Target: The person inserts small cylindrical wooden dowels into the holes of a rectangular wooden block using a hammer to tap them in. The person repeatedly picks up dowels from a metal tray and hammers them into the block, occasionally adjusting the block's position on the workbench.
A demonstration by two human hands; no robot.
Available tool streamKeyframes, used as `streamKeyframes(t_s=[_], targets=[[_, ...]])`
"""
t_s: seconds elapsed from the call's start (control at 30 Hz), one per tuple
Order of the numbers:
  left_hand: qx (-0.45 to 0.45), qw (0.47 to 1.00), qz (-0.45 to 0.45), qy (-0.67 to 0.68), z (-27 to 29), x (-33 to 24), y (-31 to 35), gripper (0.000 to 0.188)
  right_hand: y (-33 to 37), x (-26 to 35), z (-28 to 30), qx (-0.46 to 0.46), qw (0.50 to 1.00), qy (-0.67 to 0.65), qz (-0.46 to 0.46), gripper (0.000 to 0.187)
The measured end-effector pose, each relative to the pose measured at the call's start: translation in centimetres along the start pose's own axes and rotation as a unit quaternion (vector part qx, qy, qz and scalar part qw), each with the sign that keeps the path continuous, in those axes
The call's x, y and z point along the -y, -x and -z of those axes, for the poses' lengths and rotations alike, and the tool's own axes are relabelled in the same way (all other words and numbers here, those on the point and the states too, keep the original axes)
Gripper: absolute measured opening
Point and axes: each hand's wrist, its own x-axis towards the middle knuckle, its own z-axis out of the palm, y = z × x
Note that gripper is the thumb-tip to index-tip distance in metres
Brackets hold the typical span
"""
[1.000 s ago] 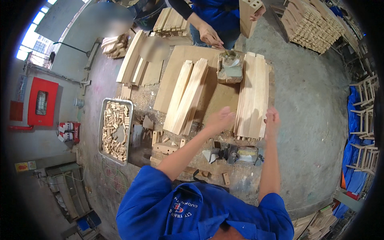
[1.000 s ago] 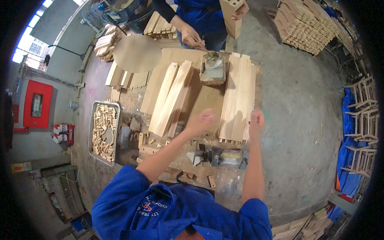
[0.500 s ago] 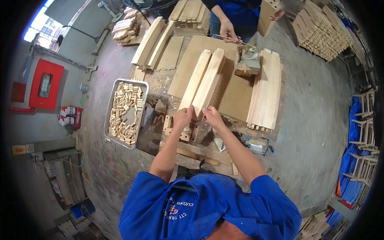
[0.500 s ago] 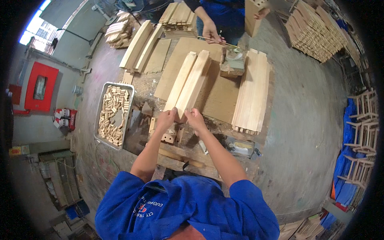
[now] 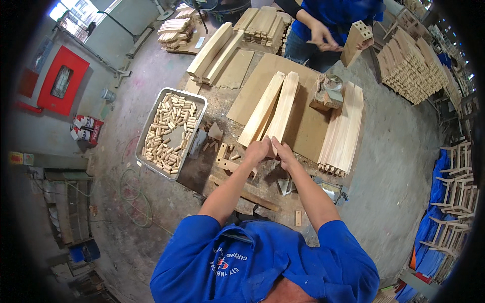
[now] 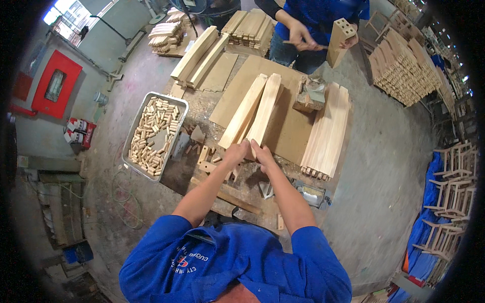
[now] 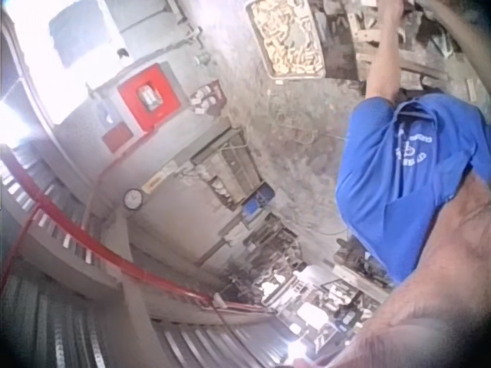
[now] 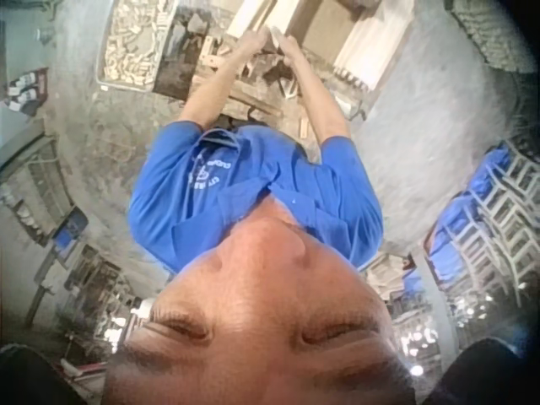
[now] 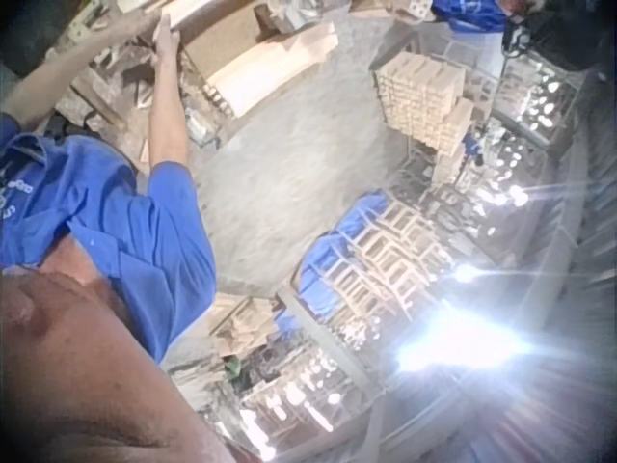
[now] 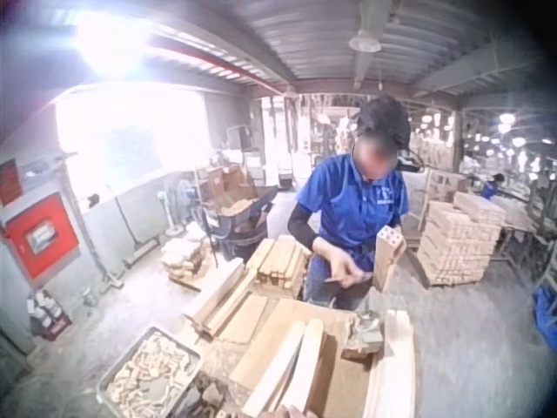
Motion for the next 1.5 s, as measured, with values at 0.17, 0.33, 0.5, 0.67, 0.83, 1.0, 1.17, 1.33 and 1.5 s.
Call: streamKeyframes(t_s=[0.17,0.33,0.5,0.67,0.83,1.0,1.17,1.33,1.5], targets=[[0.145,0.962,-0.023,0.232,0.5,-1.4,2.4,0.058,3.3,4.1,4.9,0.056,0.998,-0.001,0.034,0.082],[-0.057,0.948,-0.305,-0.066,3.0,0.5,6.6,0.07,11.3,7.3,7.0,0.119,0.992,-0.045,0.0,0.062],[-0.17,0.766,-0.586,-0.2,6.7,-1.7,12.5,0.08,23.2,8.0,6.4,0.181,0.983,0.019,-0.017,0.065],[-0.135,0.656,-0.738,-0.083,8.2,-1.3,15.8,0.071,29.0,8.2,7.1,0.112,0.993,-0.037,-0.014,0.062],[-0.188,0.743,-0.64,0.061,14.1,3.2,20.1,0.101,27.6,8.7,3.0,0.146,0.968,0.096,0.181,0.055],[-0.256,0.77,-0.571,0.126,18.8,8.7,20.6,0.092,27.7,7.6,-8.8,0.226,0.825,0.371,0.362,0.07],[-0.292,0.781,-0.538,0.128,22.6,14.8,19.2,0.085,25.9,6.0,-20.9,0.22,0.783,0.344,0.469,0.079],[-0.293,0.8,-0.509,0.126,24.1,21.2,16.4,0.088,23.5,2.6,-26.2,0.226,0.787,0.406,0.406,0.076],[-0.243,0.778,-0.546,0.194,26.7,22.4,17.2,0.086,23.3,3.3,-26.7,0.283,0.812,0.41,0.305,0.065]])
